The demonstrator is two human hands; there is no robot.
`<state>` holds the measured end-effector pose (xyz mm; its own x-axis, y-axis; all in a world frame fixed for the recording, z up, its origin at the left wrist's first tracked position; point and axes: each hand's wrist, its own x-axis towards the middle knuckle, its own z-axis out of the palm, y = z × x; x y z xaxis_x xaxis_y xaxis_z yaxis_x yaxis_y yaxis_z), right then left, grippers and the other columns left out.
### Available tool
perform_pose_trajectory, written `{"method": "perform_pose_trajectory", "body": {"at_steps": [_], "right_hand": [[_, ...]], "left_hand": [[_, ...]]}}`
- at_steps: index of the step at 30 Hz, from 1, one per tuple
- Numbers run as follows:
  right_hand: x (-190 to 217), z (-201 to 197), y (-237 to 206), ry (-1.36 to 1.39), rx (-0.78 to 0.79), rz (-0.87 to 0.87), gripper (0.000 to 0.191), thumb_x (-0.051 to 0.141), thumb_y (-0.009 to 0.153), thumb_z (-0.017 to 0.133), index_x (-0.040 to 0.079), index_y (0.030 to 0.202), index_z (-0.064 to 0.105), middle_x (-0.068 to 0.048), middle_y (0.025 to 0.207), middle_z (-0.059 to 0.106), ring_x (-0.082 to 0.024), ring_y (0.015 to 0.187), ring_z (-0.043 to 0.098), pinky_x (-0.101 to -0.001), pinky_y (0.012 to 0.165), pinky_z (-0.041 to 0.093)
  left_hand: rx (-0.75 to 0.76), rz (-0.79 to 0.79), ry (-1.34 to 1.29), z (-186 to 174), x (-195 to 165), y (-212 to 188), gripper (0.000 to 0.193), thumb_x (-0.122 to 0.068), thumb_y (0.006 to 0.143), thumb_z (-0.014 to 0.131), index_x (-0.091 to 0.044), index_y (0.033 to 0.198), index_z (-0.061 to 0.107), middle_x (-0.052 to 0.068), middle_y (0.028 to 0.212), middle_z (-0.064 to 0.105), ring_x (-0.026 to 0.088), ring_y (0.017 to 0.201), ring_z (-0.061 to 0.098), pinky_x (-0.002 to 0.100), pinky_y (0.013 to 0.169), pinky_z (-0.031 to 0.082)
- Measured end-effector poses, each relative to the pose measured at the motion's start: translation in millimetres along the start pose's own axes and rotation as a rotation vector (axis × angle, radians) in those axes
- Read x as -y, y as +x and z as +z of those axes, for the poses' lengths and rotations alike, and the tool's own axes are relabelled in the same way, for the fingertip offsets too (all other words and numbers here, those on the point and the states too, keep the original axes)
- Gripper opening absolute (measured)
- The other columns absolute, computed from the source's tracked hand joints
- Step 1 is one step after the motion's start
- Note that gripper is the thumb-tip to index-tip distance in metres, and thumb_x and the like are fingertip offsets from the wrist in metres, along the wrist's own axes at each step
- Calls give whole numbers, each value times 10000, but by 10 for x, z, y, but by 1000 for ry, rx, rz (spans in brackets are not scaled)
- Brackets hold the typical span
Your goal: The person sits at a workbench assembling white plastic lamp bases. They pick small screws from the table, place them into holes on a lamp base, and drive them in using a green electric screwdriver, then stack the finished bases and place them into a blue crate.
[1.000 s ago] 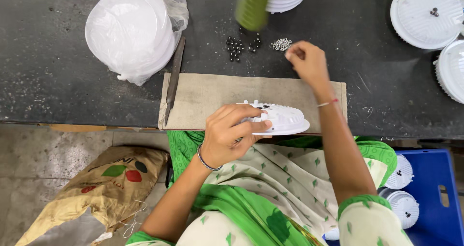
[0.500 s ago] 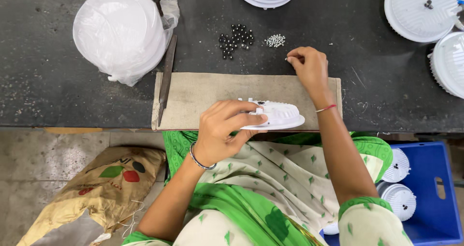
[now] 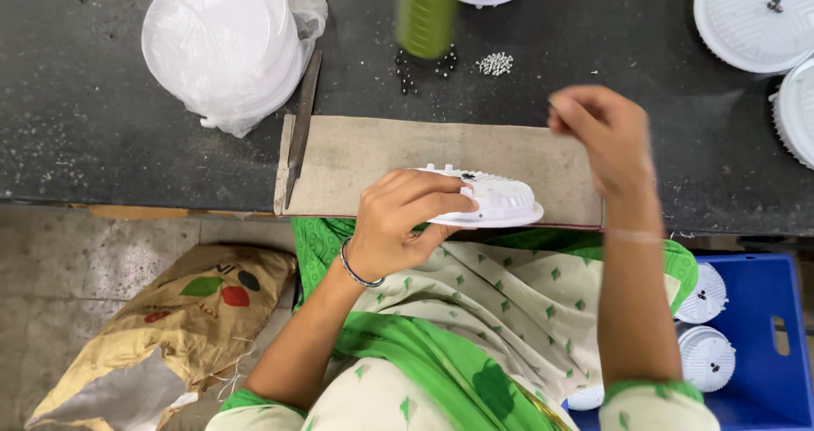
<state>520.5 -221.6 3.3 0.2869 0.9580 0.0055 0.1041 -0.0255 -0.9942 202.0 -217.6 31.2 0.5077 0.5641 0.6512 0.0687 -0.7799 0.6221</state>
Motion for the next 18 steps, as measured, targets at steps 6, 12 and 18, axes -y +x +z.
{"method": "perform_pose_trajectory", "body": {"at_steps": [6,12,18], "right_hand": [[517,126,-975,-51,400,-179,183,-43,846,765,13,1017,736,-70,1027,706,-144,997,665,-270,905,535],[750,253,-1005,-190,469,-67,172,23,813,815,69,976,788,-27,987,681,-125,906,645,-267,776,557],[823,220,-996,-231,511,-10,135,54,816,822,54,944,780,-24,992,644,-112,908,633,-269,801,531]], "left_hand": [[86,11,-11,9,-47,-16,324,-55,797,775,-104,1103,681,25,1131,738,251,1035,713,381,921,537],[116,22,41,67,-143,19,355,-34,788,756,-89,1126,661,36,1124,733,258,1024,704,389,923,531],[115,14,56,131,-222,15,368,-42,787,760,-88,1137,660,47,1090,723,256,1028,705,389,927,526]]}}
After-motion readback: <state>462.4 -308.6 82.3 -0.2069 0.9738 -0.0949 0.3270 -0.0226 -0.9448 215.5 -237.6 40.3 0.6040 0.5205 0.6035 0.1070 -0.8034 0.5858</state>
